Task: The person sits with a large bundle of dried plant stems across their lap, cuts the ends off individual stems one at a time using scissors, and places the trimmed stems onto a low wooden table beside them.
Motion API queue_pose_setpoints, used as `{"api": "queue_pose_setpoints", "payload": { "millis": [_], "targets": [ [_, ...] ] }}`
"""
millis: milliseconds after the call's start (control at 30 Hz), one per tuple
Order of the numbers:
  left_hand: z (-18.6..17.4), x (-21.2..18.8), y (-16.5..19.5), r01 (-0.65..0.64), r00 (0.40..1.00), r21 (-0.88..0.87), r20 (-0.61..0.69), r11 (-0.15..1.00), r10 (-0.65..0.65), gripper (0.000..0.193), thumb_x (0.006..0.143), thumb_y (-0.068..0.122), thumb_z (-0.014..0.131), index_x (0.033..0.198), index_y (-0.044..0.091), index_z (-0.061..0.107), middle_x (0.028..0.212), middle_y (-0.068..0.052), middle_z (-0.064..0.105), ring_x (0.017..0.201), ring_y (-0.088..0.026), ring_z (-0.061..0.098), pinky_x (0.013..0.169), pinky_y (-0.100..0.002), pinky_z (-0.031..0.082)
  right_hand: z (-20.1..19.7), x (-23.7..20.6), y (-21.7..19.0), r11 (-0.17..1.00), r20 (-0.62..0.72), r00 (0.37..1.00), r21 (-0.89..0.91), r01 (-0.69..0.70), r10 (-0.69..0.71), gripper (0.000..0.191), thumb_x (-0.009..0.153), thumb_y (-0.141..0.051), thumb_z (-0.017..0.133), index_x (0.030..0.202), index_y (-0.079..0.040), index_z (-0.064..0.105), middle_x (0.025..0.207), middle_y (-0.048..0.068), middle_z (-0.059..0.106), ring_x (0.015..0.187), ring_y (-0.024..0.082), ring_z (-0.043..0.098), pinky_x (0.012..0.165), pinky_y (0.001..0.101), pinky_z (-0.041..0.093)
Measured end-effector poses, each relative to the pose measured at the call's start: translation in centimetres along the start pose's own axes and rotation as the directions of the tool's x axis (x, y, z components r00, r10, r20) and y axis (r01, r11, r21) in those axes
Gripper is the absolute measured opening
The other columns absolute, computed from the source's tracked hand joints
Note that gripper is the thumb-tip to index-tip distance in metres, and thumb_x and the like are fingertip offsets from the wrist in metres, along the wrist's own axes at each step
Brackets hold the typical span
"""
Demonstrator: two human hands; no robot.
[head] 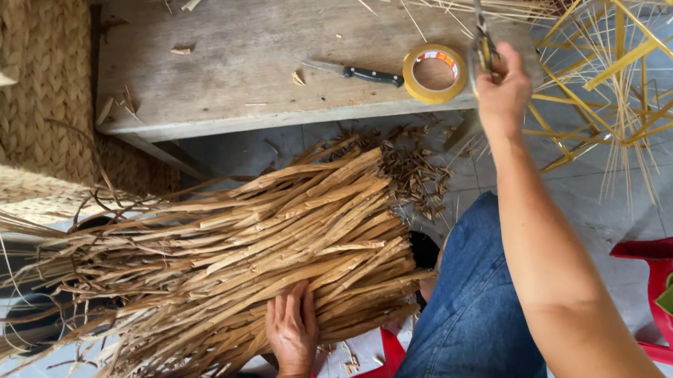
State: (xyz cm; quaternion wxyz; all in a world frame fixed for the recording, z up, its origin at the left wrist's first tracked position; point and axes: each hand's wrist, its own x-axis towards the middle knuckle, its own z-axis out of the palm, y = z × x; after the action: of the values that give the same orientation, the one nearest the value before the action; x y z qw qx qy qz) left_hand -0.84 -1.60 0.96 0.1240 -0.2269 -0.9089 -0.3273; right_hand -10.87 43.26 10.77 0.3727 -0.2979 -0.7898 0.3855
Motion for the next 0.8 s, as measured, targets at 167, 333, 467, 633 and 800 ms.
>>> {"api": "queue_pose_setpoints", "payload": {
  "millis": [167, 333, 467, 633, 800],
  "targets": [
    [0.2, 0.6, 0.3, 0.045, 0.999, 0.012, 0.012, 0.999, -0.045, 0.021, 0.09, 0.011, 0.07, 0.111, 0.009, 0.07, 0.104, -0.01, 0.071, 0.09, -0.032, 0.063, 0.083, -0.041, 0.05, 5.4, -2.5, -5.3, 0.996, 0.365, 0.93, 0.058, -0.073, 0.046, 0.07, 0.097, -0.003, 0.066, 0.159, -0.023, 0.04, 0.12, 0.01, 0.067, 0.092, 0.017, 0.071, 0.071, 0.0278, 0.066],
    [0.0, 1.0, 0.4, 0.044, 0.999, 0.008, 0.008, 0.999, -0.044, 0.021, 0.089, 0.011, 0.069, 0.11, 0.009, 0.07, 0.103, -0.01, 0.07, 0.088, -0.032, 0.062, 0.081, -0.041, 0.05, 9.4, -2.9, -6.9, 0.916, 0.358, 0.903, -0.225, 0.331, -0.239, 0.081, 0.083, 0.0, 0.075, 0.155, -0.017, 0.04, 0.134, 0.017, 0.062, 0.102, 0.029, 0.071, 0.082, 0.0367, 0.061],
    [0.0, 1.2, 0.0, 0.068, 0.997, 0.017, 0.044, 0.998, -0.069, 0.023, 0.088, 0.01, 0.07, 0.111, 0.009, 0.071, 0.1, -0.009, 0.07, 0.084, -0.031, 0.061, 0.079, -0.041, 0.049, 11.3, -2.3, -6.4, 0.849, 0.381, 0.879, -0.322, 0.418, -0.288, 0.081, 0.076, -0.002, 0.079, 0.148, -0.012, 0.043, 0.128, 0.019, 0.061, 0.108, 0.037, 0.068, 0.083, 0.0454, 0.059],
    [0.4, 1.5, -0.7, 0.073, 0.996, 0.024, 0.044, 0.997, -0.074, 0.022, 0.089, 0.011, 0.07, 0.111, 0.009, 0.071, 0.098, -0.009, 0.069, 0.083, -0.03, 0.061, 0.079, -0.04, 0.049, 12.1, -1.8, -6.3, 0.864, 0.394, 0.908, -0.398, 0.308, -0.142, 0.074, 0.087, -0.005, 0.077, 0.152, -0.015, 0.044, 0.123, 0.018, 0.061, 0.105, 0.038, 0.068, 0.083, 0.0482, 0.058],
    [0.3, 1.7, -0.6, 0.08, 0.996, 0.014, 0.036, 0.997, -0.081, 0.021, 0.089, 0.012, 0.07, 0.11, 0.01, 0.071, 0.099, -0.008, 0.07, 0.084, -0.03, 0.061, 0.079, -0.04, 0.049, 11.7, -2.1, -6.5, 0.884, 0.374, 0.917, -0.371, 0.285, -0.139, 0.072, 0.082, -0.007, 0.079, 0.147, -0.014, 0.047, 0.124, 0.017, 0.061, 0.104, 0.038, 0.069, 0.084, 0.0484, 0.059]
  ]
}}
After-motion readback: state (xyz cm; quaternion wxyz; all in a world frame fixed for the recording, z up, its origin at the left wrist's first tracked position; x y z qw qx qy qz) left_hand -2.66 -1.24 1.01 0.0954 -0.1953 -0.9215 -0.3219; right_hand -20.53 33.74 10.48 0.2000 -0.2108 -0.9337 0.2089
